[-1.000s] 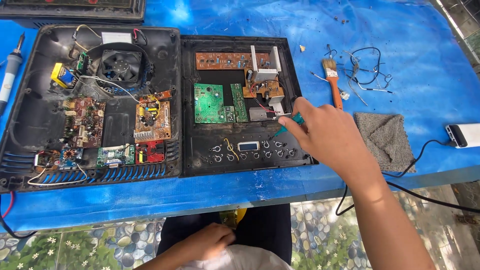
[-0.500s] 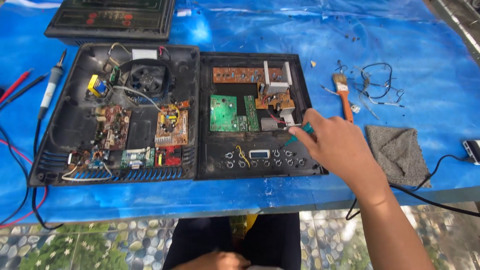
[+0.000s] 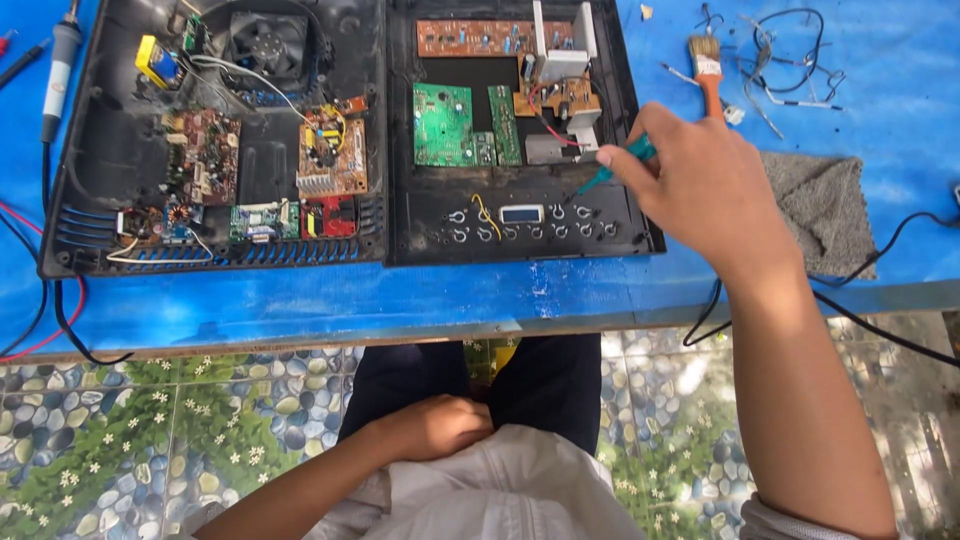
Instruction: Diagnosing and repairing the internal electronic components of an induction cooker using a screwdriver and manual manipulation.
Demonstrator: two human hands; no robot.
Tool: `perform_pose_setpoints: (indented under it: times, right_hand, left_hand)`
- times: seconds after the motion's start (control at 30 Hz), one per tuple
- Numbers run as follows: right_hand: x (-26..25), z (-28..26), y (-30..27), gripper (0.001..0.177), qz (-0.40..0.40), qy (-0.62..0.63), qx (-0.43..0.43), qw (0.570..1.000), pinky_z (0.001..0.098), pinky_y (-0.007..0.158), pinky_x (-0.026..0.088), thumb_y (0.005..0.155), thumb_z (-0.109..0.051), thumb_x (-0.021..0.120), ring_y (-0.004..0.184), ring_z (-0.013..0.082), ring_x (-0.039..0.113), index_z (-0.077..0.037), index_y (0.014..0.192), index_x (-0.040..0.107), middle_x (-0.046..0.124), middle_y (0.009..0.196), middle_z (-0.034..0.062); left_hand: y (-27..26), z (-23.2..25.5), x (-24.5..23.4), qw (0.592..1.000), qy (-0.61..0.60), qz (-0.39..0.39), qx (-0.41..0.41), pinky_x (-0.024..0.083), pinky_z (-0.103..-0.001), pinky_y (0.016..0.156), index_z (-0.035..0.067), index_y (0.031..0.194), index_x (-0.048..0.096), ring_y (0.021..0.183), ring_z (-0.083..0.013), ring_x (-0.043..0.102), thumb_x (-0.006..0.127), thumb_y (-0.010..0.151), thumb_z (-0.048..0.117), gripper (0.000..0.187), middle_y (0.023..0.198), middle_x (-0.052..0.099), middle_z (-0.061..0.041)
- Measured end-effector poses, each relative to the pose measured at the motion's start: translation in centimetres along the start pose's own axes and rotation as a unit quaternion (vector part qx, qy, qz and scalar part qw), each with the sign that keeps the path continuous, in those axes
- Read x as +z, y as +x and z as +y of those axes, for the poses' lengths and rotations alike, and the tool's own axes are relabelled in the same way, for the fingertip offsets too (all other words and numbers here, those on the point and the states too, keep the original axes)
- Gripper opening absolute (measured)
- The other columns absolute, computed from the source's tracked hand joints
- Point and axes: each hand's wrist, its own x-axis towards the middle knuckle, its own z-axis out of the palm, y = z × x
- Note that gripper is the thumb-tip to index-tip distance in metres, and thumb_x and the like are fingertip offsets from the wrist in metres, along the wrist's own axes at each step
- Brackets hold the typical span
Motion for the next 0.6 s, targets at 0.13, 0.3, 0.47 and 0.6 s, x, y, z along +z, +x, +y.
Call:
perform_pose_setpoints:
  times: [0.13,0.3,0.47,0.6]
  right_hand:
    - [1.1,1.0,-0.2,0.036,0.020,-0.019,-0.014,1.000,0.0523,0.070,0.056,0.118,-0.038,0.063,0.045,0.0330,0.055,-0.003,0.109,0.058,0.051,0.049,0.0095]
    - [2.0,1.5,-0.3,0.033,0.062,-0.011,-0.043,0.997,0.0443,0.042,0.036,0.124,-0.030,0.062,0.045,0.0293,0.049,-0.001,0.111,0.055,0.053,0.058,0.0102]
    - [3.6,2.7,-0.1,0.036,0.120,-0.026,-0.086,0.989,0.0507,0.059,0.043,0.125,-0.028,0.067,0.055,0.0354,0.054,-0.002,0.105,0.053,0.052,0.060,0.0125]
    - [3.7,2.0,-0.6,0.039,0.181,-0.019,-0.137,0.974,0.0707,0.102,0.036,0.120,-0.023,0.066,0.096,0.0559,0.065,-0.001,0.150,0.057,0.066,0.079,0.0151]
  left_hand:
    - [-0.3,-0.2,0.7,1.000,-0.015,0.011,-0.022,0.052,-0.041,0.088,0.004,0.112,0.070,0.102,-0.0277,0.068,0.042,0.110,0.028,0.037,0.114,0.072,-0.009]
    - [0.3,-0.5,0.5,0.997,-0.057,0.019,-0.055,0.054,-0.036,0.095,0.006,0.117,0.073,0.108,-0.0258,0.072,0.052,0.105,0.019,0.028,0.120,0.075,-0.008]
    - [0.6,-1.5,1.2,0.999,-0.011,0.019,-0.037,0.049,-0.038,0.096,0.007,0.113,0.075,0.107,-0.0243,0.072,0.052,0.105,0.024,0.029,0.116,0.077,-0.006]
    - [-0.2,-0.7,1.3,0.994,-0.062,0.078,0.036,0.056,-0.034,0.085,0.001,0.108,0.073,0.099,-0.0254,0.075,0.054,0.105,0.024,0.031,0.108,0.078,-0.011]
